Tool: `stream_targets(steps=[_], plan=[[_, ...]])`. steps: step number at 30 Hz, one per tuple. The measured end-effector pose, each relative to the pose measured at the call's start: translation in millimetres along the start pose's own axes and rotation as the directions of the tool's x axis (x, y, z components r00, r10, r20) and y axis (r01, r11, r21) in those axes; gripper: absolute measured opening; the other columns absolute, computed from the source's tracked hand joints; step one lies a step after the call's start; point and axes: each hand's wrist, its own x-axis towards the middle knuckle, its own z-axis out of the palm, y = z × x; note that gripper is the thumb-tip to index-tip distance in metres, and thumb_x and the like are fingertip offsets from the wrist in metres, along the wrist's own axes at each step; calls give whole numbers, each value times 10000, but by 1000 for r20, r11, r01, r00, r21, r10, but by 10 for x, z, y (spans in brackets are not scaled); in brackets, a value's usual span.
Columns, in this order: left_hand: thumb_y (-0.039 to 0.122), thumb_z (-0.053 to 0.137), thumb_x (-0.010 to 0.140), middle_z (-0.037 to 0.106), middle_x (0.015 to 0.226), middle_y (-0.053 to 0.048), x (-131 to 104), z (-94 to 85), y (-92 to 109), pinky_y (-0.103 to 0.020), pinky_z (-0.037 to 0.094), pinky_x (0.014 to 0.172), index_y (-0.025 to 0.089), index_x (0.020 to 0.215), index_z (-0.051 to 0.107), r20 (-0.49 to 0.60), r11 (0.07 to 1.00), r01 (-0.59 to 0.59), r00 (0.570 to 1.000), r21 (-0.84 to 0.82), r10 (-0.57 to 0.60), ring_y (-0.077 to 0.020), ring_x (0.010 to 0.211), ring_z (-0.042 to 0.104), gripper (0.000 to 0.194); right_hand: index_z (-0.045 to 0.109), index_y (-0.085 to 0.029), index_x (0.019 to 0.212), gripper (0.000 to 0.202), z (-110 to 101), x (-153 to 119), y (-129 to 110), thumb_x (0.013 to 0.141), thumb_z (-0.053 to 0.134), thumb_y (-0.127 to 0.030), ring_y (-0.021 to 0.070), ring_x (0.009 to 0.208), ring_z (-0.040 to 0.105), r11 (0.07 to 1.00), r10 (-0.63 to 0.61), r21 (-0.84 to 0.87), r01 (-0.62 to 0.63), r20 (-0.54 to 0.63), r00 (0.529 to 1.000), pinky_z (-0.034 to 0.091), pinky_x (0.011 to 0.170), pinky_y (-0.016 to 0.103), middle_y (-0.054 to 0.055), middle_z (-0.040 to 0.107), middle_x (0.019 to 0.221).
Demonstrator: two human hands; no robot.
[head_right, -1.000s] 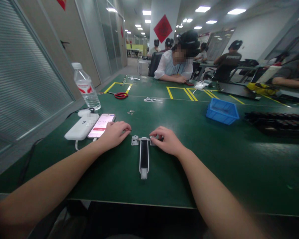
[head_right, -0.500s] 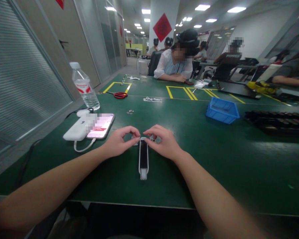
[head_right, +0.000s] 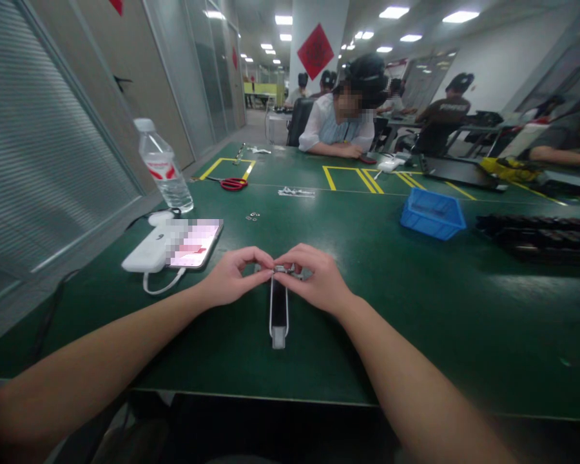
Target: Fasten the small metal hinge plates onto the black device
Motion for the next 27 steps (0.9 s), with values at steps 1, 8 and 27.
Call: stream_targets(steps=[1, 8, 27], plan=[[263, 599, 818, 643, 829, -48, 1, 0, 0, -306, 491, 747, 133, 884, 618, 2, 1000, -2, 1000, 1, 2, -146, 776, 597, 147, 664, -183, 907, 117, 3, -1, 2, 800, 653, -228, 120, 644, 546, 1000, -6, -5, 5, -6, 1000, 475, 591, 271, 38, 640, 773], [243, 595, 813, 636, 864, -43, 5, 26, 1, -296, 493, 769, 141, 916, 581, 6, 997, -2, 1000, -72, 2, -136, 799, 593, 146, 655, -183, 921, 131, -4, 14, -29, 793, 656, -212, 120, 628, 538, 998, -41, -46, 40, -24, 999, 471, 581, 269, 30, 624, 742], [247, 637, 778, 607, 795, -12, 17, 29, 0, -283, 480, 717, 151, 959, 533, 3, 991, 14, 1000, -130, -14, -114, 717, 568, 230, 688, -174, 888, 104, -10, 10, -28, 823, 610, -197, 129, 703, 599, 996, -68, -61, 70, 33, 997, 500, 607, 254, 60, 654, 814]])
